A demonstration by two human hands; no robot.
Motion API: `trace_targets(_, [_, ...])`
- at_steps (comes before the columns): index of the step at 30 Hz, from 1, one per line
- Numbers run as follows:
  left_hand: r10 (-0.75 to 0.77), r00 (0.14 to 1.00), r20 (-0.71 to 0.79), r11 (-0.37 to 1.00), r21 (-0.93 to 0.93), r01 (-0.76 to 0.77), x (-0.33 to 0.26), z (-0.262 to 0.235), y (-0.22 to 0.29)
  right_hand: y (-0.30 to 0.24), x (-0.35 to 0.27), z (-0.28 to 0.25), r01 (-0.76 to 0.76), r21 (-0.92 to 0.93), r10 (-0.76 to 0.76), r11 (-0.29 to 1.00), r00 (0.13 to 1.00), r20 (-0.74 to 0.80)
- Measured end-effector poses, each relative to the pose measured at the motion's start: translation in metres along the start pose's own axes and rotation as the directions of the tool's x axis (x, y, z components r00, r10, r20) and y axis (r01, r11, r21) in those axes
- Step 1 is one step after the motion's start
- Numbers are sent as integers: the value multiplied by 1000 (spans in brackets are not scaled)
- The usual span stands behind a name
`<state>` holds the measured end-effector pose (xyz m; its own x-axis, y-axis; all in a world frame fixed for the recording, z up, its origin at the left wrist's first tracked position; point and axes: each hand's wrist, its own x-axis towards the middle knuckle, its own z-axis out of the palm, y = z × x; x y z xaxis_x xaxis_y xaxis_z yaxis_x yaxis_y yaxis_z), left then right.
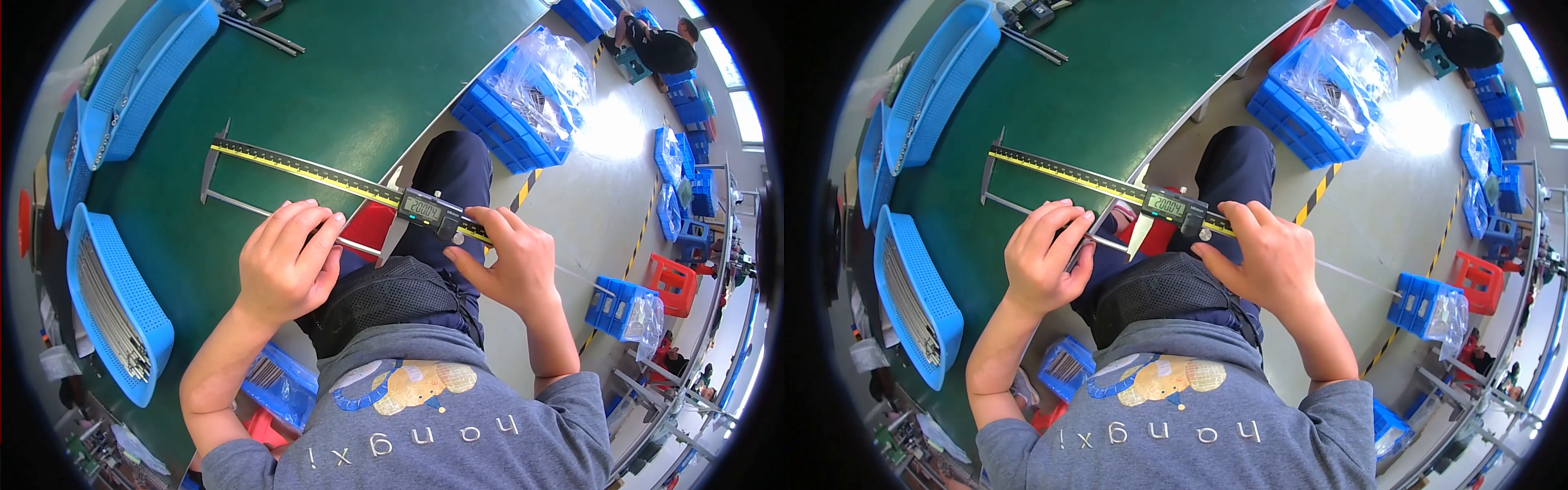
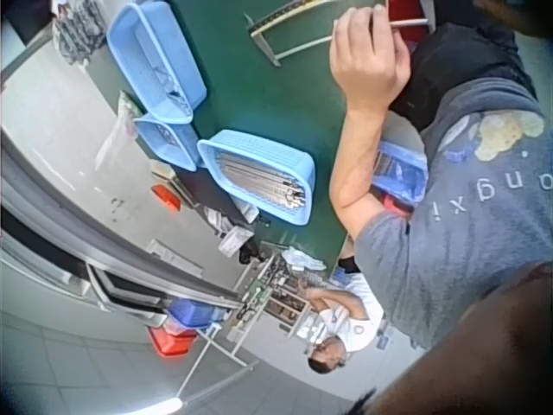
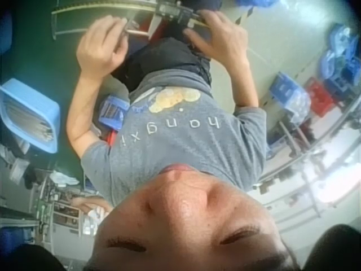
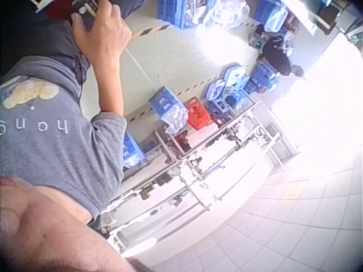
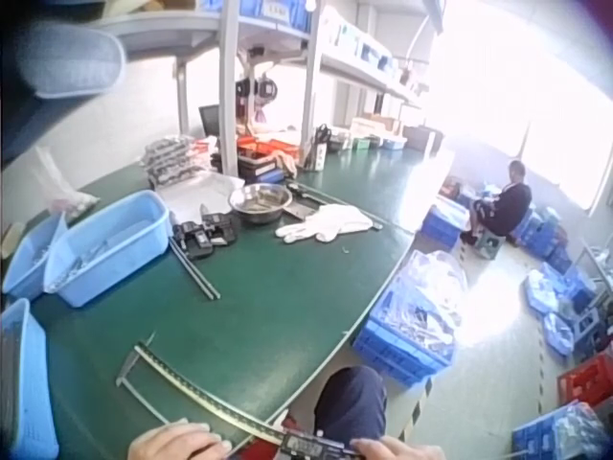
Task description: Measuring the length of metal rods using a digital caliper at a factory workbench.
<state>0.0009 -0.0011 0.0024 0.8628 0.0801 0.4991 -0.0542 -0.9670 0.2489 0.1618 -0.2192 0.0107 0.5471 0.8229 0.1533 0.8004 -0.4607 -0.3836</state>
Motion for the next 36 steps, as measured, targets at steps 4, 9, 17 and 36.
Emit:
trace_targets(4, [-1, 1000, 3, 1000, 1, 1, 1, 1, -1, 1, 2, 1, -13, 7, 13, 1000, 1000, -10])
trace_targets(9, [-5, 1000, -2, 1000, 14, 5, 0, -1, -1, -3, 5, 0, -17, 4, 17, 1000, 1000, -17])
trace_targets(17, [16, 1000, 6, 999, 44, -16, -4, 5, 2, -1, -1, 3, -21, 27, 22, 999, 1000, -16])
trace_targets(36, [352, 930, -103, 887, 355, -297, 85, 11, -93, 3, 3, 5, 34, 83, -30, 996, 998, -55])
